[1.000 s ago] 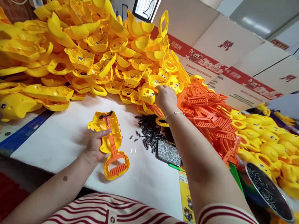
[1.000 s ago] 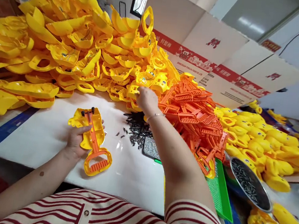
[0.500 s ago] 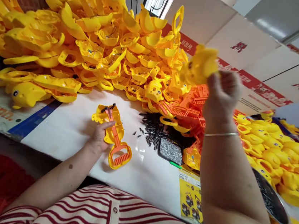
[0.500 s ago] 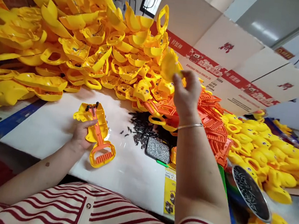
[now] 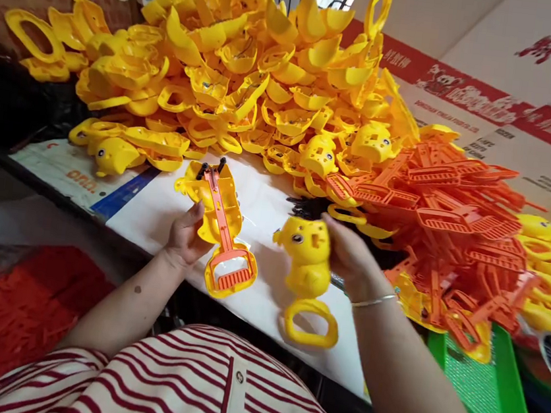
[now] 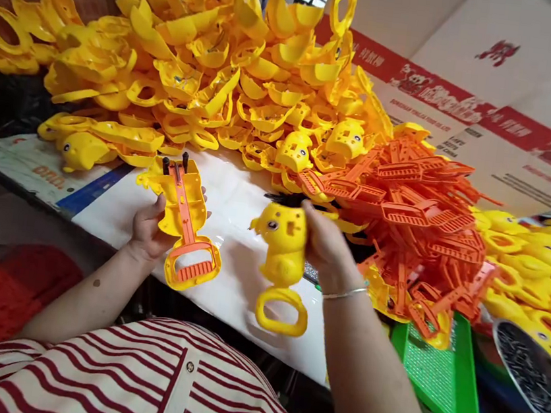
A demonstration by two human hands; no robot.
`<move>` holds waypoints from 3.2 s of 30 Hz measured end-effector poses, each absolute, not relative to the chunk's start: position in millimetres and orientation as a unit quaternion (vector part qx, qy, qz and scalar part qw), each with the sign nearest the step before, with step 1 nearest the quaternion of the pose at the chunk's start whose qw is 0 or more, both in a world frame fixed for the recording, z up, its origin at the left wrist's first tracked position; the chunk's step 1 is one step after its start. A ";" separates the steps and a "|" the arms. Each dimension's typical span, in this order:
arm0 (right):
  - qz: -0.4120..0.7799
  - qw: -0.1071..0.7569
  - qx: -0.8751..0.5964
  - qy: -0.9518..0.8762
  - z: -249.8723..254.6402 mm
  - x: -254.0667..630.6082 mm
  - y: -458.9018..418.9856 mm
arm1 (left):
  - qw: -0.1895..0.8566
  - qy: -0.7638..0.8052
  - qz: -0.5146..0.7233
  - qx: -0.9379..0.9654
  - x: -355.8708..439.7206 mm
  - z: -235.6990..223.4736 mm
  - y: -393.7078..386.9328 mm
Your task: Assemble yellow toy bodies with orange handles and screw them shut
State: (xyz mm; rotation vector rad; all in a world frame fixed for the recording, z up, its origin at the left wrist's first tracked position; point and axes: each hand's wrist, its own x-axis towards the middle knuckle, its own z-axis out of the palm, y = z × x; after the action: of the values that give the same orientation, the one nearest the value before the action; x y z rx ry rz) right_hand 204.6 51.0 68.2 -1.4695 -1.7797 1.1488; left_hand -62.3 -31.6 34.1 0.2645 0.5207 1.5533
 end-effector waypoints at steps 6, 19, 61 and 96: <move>0.275 0.153 -0.611 -0.726 30.2 171.4 30.5 | 0.666 0.234 0.692 0.147 -71.3 32.6 -41.2; 0.195 0.395 -0.339 -0.831 90.3 113.0 10.4 | 0.770 0.227 0.572 0.167 -48.7 27.3 -60.4; 0.690 0.514 -0.394 -0.322 34.3 186.6 -51.9 | 0.757 0.354 0.512 0.200 8.7 52.9 -63.9; 0.651 0.538 -0.378 -0.379 26.8 167.3 -66.8 | 0.660 0.442 0.531 0.295 29.0 42.9 -60.4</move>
State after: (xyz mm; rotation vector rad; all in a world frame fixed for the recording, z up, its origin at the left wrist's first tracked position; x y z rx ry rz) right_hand 167.3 -66.8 26.8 -0.8997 -0.9027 1.5487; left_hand 29.0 -60.4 42.9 0.6675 1.0005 1.2003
